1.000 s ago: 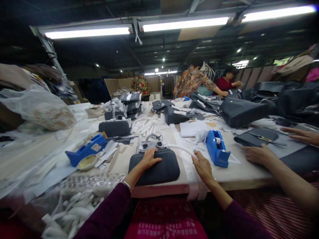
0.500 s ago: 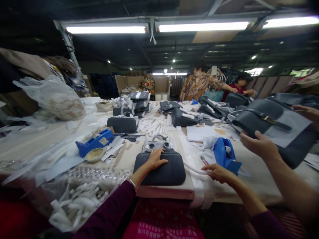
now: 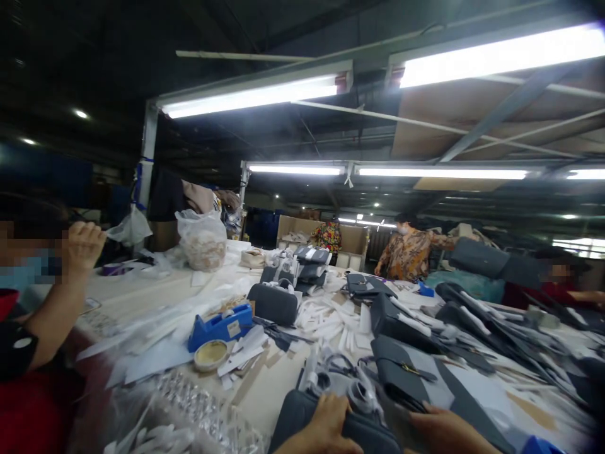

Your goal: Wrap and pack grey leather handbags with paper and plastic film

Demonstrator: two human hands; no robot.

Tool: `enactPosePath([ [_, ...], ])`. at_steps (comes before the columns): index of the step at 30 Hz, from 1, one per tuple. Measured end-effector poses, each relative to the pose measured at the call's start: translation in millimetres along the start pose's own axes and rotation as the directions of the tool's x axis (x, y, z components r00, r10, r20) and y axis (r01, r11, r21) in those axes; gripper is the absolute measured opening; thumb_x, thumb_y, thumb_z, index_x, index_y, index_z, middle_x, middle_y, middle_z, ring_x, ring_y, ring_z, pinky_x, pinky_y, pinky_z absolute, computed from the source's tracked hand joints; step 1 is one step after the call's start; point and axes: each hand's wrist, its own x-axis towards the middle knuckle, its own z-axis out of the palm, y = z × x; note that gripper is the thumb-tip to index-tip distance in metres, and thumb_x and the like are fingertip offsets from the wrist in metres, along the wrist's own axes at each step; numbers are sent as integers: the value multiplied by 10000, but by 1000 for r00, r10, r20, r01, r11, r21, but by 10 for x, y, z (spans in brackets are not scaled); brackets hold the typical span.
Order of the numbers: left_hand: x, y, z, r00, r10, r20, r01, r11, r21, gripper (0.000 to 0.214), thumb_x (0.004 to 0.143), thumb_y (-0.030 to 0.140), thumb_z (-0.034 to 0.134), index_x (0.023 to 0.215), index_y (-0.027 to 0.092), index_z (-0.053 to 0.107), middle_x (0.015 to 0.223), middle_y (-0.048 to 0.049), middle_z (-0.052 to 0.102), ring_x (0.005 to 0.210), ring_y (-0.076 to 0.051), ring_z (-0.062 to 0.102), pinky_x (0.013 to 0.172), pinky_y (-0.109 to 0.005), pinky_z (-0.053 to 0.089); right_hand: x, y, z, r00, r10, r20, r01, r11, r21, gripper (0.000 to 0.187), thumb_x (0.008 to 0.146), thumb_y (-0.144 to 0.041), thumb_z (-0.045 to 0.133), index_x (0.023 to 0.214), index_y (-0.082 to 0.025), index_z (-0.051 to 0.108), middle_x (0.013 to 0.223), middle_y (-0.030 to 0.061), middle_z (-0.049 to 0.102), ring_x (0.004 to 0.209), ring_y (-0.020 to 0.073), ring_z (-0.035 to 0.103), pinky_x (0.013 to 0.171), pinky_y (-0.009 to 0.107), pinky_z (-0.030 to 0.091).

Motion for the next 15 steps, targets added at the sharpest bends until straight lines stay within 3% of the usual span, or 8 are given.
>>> enactPosePath([
  [4, -25, 50, -50, 1000, 23, -12, -23, 1000, 4, 696, 557, 567, 769, 1107, 204, 545, 1143, -80, 548, 1093, -289, 482, 991, -390, 339, -310, -76, 156, 979, 63, 192, -70, 997, 28, 125, 643, -317, 610, 545, -249, 573, 551, 33, 616, 663, 234, 625, 617, 335, 516],
  [6, -63, 134, -108, 1000, 19, 6, -19, 999, 34, 663, 593, 550, 755, 1111, 193, 545, 1122, -90, 563, 1085, -298, 493, 981, -402, 348, -541, -101, 266, 956, 149, 252, -166, 985, 46, 105, 665, -336, 571, 674, -241, 616, 663, 40, 645, 674, 214, 610, 615, 315, 508],
  [9, -87, 267, -200, 998, 30, 50, -34, 995, 92, 584, 664, 516, 720, 1102, 172, 546, 1114, -102, 583, 1089, -298, 504, 972, -399, 351, -809, -208, 376, 900, 308, 308, -359, 925, 123, 229, 707, -340, 473, 818, -197, 614, 723, 32, 615, 606, 166, 553, 538, 268, 457],
  [15, 14, 303, -218, 995, 59, 85, -72, 983, 168, 529, 727, 496, 678, 1109, 166, 520, 1106, -105, 599, 1073, -295, 524, 949, -401, 357, -687, -388, 527, 900, 348, 264, -411, 879, 241, 144, 625, -246, 471, 689, -181, 583, 636, 6, 550, 592, 151, 487, 567, 260, 394],
])
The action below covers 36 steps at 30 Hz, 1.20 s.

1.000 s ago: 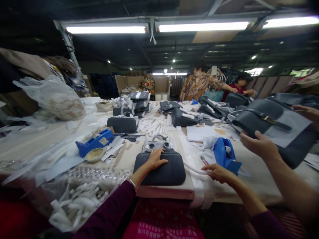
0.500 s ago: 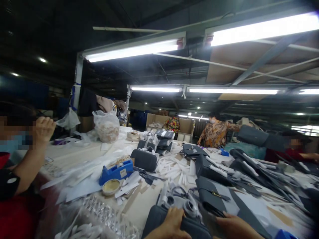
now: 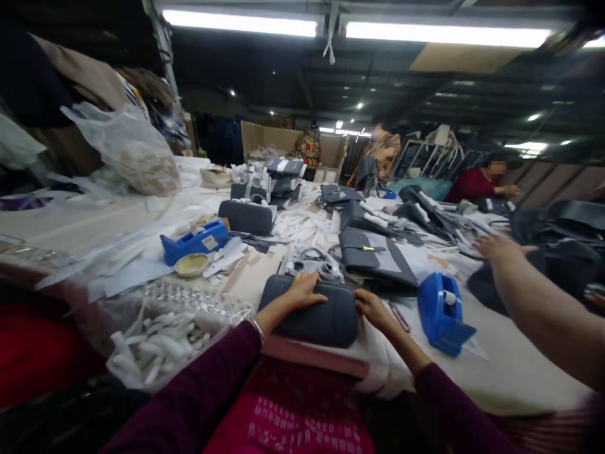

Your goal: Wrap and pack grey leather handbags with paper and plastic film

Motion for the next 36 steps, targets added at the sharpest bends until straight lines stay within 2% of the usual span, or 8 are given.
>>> enactPosePath([
  [4, 27, -37, 49, 999, 15, -34, -14, 999, 35, 517, 722, 524, 669, 1070, 167, 529, 1061, -107, 598, 1028, -305, 536, 917, -410, 368, 111, -1, 95, 999, -27, -43, 28, 999, 24, 109, 592, -219, 487, 638, -183, 580, 708, 10, 563, 723, 171, 497, 685, 280, 395],
  [8, 26, -35, 40, 999, 20, -28, -19, 999, 43, 518, 717, 531, 666, 1071, 179, 529, 1030, -102, 601, 1016, -309, 537, 901, -408, 374, 73, 11, 95, 998, -23, -63, 28, 997, 74, 127, 637, -269, 524, 639, -179, 613, 702, 8, 535, 709, 164, 471, 670, 281, 384],
  [15, -12, 4, -33, 998, 59, -8, -59, 997, 57, 473, 728, 482, 681, 1057, 179, 530, 1042, -93, 611, 1017, -304, 542, 897, -405, 374, 103, -134, -24, 968, 29, 251, -98, 958, 268, 194, 605, -336, 683, 647, -147, 678, 693, 14, 606, 705, 165, 528, 698, 299, 418],
  [19, -45, 25, -45, 998, 59, -5, -59, 997, 50, 480, 720, 477, 701, 1050, 170, 535, 1052, -100, 605, 1038, -308, 535, 911, -410, 365, 160, -110, 36, 972, 99, 214, -171, 921, 349, 248, 582, -335, 689, 728, -136, 714, 664, 20, 642, 686, 179, 563, 736, 340, 446],
  [26, -75, -11, -14, 991, 119, -52, -112, 985, 129, 518, 714, 551, 684, 1071, 202, 547, 1056, -107, 591, 1038, -313, 532, 903, -399, 383, 149, -74, 14, 912, 143, 384, -265, 921, 287, 225, 574, -279, 672, 737, -134, 729, 662, 12, 666, 641, 175, 567, 704, 332, 461],
  [29, -71, -29, -9, 992, 121, -44, -112, 979, 170, 557, 704, 577, 680, 1104, 213, 546, 1031, -118, 587, 1025, -332, 536, 877, -403, 399, 131, -152, 23, 926, 152, 345, -269, 908, 322, 213, 587, -301, 684, 717, -136, 724, 652, 14, 663, 673, 181, 579, 752, 338, 455],
  [32, -52, -45, -3, 991, 133, -14, -129, 977, 169, 553, 712, 567, 677, 1117, 214, 546, 999, -120, 597, 1007, -343, 545, 862, -411, 404, 93, -251, 55, 955, 221, 195, -279, 895, 349, 280, 589, -333, 702, 791, -139, 708, 680, 23, 660, 690, 181, 576, 716, 322, 445],
  [36, -18, -77, 13, 988, 156, -3, -155, 981, 113, 541, 711, 597, 659, 1114, 249, 561, 1014, -103, 602, 1014, -338, 537, 881, -419, 395, 33, -345, 75, 960, 278, 20, -272, 919, 286, 401, 751, -513, 569, 928, -162, 648, 873, 49, 661, 825, 200, 581, 712, 318, 441],
])
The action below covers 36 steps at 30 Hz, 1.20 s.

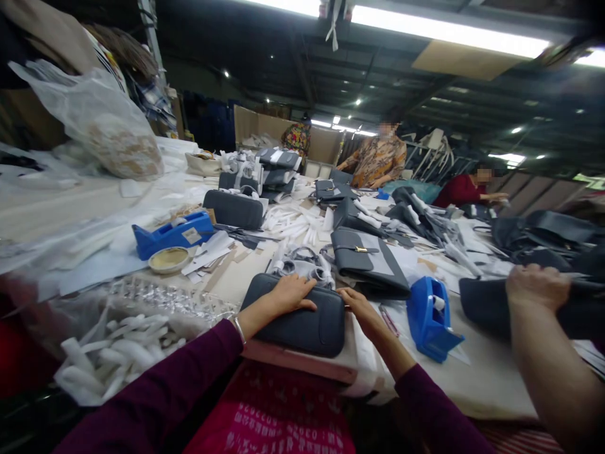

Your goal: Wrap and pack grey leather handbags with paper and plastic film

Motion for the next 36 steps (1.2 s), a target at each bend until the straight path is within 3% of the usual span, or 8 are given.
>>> enactPosePath([
  [5, 23, -45, 31, 1000, 20, -5, -20, 1000, 6, 587, 699, 638, 640, 1163, 289, 556, 1040, -104, 595, 1039, -349, 519, 881, -429, 392, 8, 66, 28, 999, -20, 37, 22, 998, -56, 512, 714, -490, 640, 1102, -183, 511, 851, 39, 639, 809, 215, 600, 730, 349, 464],
  [9, 21, -90, 73, 998, 66, 7, -66, 998, 3, 634, 715, 665, 602, 1185, 246, 533, 983, -116, 599, 1014, -348, 544, 895, -442, 393, -1, -24, 144, 989, -143, -33, 122, 923, -364, 401, 699, -304, 645, 1058, -179, 517, 881, 72, 604, 860, 271, 579, 794, 449, 458],
  [14, 10, -163, 166, 993, 85, -77, -90, 994, -65, 605, 774, 568, 604, 1187, 150, 459, 1074, -141, 570, 1045, -320, 541, 937, -436, 402, 6, -342, 577, 834, -546, 80, 513, 712, -479, 594, 663, -23, 469, 1219, -232, 486, 1171, 100, 505, 1108, 268, 490, 976, 452, 390],
  [21, -234, -91, 0, 958, 141, -249, -185, 969, -162, 565, 763, 313, 602, 1258, 156, 379, 1281, -139, 462, 1235, -294, 409, 1070, -437, 312, 327, -286, 879, 897, -413, 159, 442, 820, -365, 793, 616, -64, 538, 1372, -200, 339, 1288, 105, 473, 1216, 282, 424, 1043, 452, 327],
  [25, -569, -284, -171, 870, -142, -473, 17, 966, -259, 517, 748, 323, 622, 1215, 176, 455, 1295, -119, 464, 1241, -282, 385, 1081, -444, 284, 417, -278, 866, 909, -338, 242, 415, 770, -484, 606, 625, -236, 720, 1191, -188, 510, 1109, 84, 550, 1037, 269, 501, 931, 423, 383],
  [29, -772, -658, -207, 733, -615, -291, 259, 648, -717, 296, 849, 429, 459, 917, 167, 578, 933, -60, 609, 958, -223, 549, 876, -360, 440, 469, -404, 893, 922, -265, 282, 386, 680, -623, 496, 556, -287, 806, 984, -196, 572, 979, 52, 547, 946, 252, 486, 829, 378, 374],
  [32, -792, -779, -226, 785, -618, -42, 265, 397, -878, 425, 827, 551, 456, 830, 145, 583, 794, -25, 608, 798, -189, 561, 749, -309, 452, 495, -502, 937, 947, -152, 283, 311, 655, -689, 517, 527, -286, 829, 957, -186, 560, 967, 51, 543, 926, 249, 481, 784, 353, 351],
  [36, -732, -739, -324, 834, -545, 89, 278, 275, -920, 517, 738, 609, 585, 931, 130, 581, 821, -25, 628, 768, -172, 573, 695, -269, 436, 500, -538, 991, 957, -123, 263, 283, 599, -749, 552, 500, -283, 847, 957, -188, 553, 1002, 54, 546, 976, 268, 467, 807, 357, 319],
])
